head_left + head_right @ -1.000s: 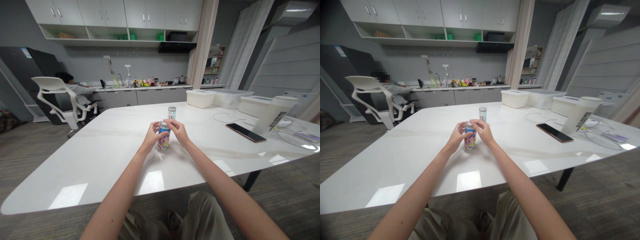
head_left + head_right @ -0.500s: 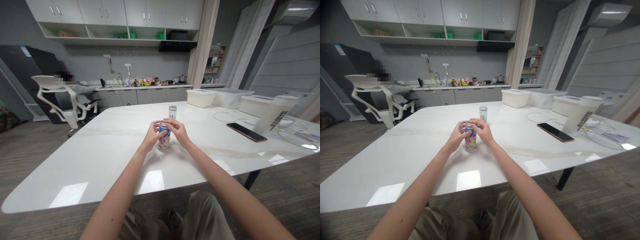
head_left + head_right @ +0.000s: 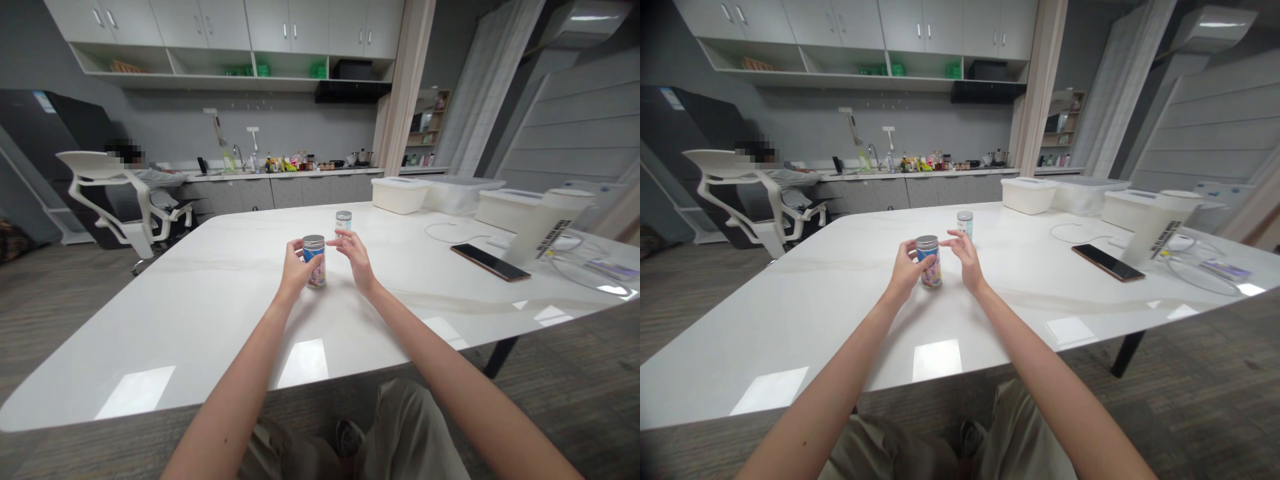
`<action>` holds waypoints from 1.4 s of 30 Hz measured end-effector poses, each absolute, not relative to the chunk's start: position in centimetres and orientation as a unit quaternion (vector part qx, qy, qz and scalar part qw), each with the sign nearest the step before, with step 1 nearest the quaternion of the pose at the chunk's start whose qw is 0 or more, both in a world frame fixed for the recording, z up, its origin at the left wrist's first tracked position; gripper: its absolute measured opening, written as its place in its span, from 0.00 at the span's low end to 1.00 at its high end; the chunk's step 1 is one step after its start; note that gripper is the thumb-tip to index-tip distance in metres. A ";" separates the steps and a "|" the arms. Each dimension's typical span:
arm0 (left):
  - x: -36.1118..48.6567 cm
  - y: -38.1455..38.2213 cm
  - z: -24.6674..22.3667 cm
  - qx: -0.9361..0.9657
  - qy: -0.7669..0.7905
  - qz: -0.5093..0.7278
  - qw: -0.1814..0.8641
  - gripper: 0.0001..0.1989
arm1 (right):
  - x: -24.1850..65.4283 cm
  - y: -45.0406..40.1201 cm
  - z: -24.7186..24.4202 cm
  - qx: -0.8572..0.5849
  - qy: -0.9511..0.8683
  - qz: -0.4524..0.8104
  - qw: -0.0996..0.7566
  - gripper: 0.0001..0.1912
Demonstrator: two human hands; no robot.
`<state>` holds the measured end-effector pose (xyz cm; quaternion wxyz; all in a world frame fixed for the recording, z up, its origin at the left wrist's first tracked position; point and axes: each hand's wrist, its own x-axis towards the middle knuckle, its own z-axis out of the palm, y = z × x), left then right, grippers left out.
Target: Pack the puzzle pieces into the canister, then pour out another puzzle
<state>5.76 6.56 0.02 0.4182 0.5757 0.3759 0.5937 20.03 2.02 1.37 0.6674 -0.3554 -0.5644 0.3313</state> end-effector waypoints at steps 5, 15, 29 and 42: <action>5.4 7.3 -0.3 0.578 0.385 0.601 0.396 0.29 | 19.8 2.3 0.9 -0.361 -0.560 0.354 0.656 0.20; 5.4 7.4 -0.6 0.611 0.361 0.576 0.405 0.28 | 20.3 1.9 1.6 -0.374 -0.537 0.310 0.690 0.22; 4.6 6.4 -0.4 0.656 0.559 0.431 0.266 0.13 | 19.7 3.9 -0.4 -0.502 -0.519 0.345 0.600 0.13; 3.9 7.1 -0.3 0.616 0.545 0.361 0.440 0.21 | 19.8 3.8 -0.5 -0.558 -0.505 0.360 0.551 0.13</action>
